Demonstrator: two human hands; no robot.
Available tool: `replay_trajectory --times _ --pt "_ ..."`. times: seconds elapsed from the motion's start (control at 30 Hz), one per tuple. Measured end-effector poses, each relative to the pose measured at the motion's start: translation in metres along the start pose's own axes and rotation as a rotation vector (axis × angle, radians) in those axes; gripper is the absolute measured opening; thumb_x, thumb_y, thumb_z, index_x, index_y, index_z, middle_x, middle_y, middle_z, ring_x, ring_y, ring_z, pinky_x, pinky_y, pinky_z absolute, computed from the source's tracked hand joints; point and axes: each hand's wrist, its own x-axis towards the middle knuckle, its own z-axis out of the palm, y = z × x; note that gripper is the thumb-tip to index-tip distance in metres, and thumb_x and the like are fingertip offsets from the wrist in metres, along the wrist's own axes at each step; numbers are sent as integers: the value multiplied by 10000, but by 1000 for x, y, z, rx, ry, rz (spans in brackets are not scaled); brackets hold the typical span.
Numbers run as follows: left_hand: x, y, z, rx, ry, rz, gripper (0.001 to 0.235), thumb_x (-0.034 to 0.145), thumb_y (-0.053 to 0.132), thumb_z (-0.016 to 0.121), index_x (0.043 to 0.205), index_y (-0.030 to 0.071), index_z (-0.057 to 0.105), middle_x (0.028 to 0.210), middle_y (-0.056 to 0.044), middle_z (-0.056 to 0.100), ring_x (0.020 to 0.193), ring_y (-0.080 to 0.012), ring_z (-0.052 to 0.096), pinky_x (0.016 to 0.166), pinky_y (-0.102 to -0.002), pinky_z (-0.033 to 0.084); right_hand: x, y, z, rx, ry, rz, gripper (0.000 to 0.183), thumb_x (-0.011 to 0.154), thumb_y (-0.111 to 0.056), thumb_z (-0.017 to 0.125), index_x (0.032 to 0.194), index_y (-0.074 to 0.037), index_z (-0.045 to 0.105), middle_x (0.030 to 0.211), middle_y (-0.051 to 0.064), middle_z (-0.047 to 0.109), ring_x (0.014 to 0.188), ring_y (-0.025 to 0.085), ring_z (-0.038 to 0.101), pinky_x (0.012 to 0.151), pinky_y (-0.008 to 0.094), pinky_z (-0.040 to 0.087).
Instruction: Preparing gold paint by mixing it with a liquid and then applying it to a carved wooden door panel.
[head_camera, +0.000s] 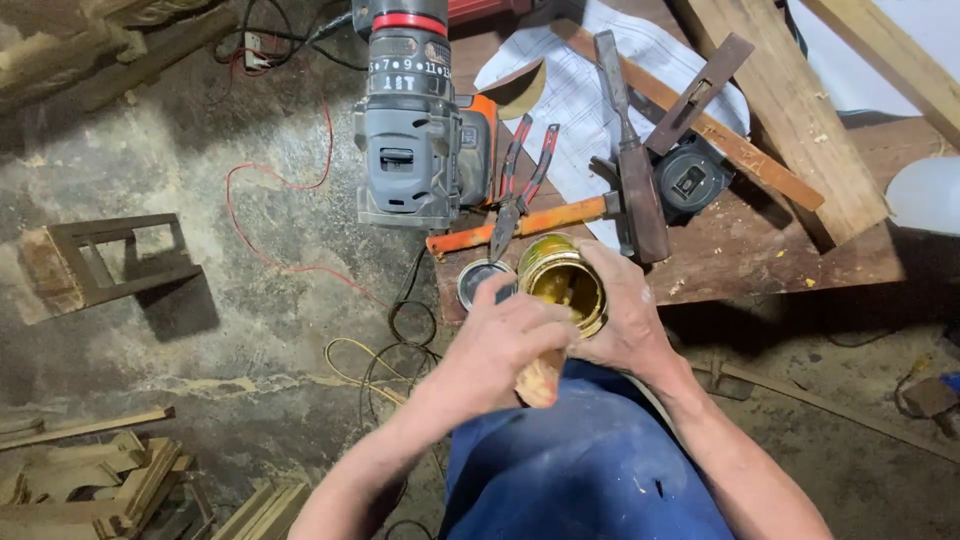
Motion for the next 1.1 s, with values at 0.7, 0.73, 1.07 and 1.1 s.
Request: replay_trajectory --times 0.7,0.73,1.07,1.1 --pt "-19 31 9 -217 193 -175 253 872 136 783 1087 71 667 1008 -91 749 911 -215 728 1085 -513 493 -41 -4 -17 -186 -195 -136 705 979 -512 659 1428 -15 437 1469 241 570 1380 451 579 1091 574 336" --pt "-24 27 13 -163 302 -197 275 802 170 823 1049 103 723 991 -74 757 879 -241 743 1038 -475 542 -40 -3 -11 -151 -138 -201 819 877 -507 757 1464 -27 447 1431 229 583 1340 445 580 1077 603 316" --pt "-59 35 22 -428 595 -399 309 718 120 889 1006 52 798 944 -123 767 837 -317 785 816 -412 628 -23 2 10 -74 -51 -300 975 702 -615 875 1409 -52 509 1388 173 615 1307 399 592 1187 513 257" --pt "-61 29 26 -424 609 -403 309 718 120 889 1006 52 798 944 -123 767 837 -317 785 816 -412 628 -24 4 10 -69 -60 -311 975 702 -615 875 1409 -52 509 1388 173 615 1307 399 592 1187 513 257"
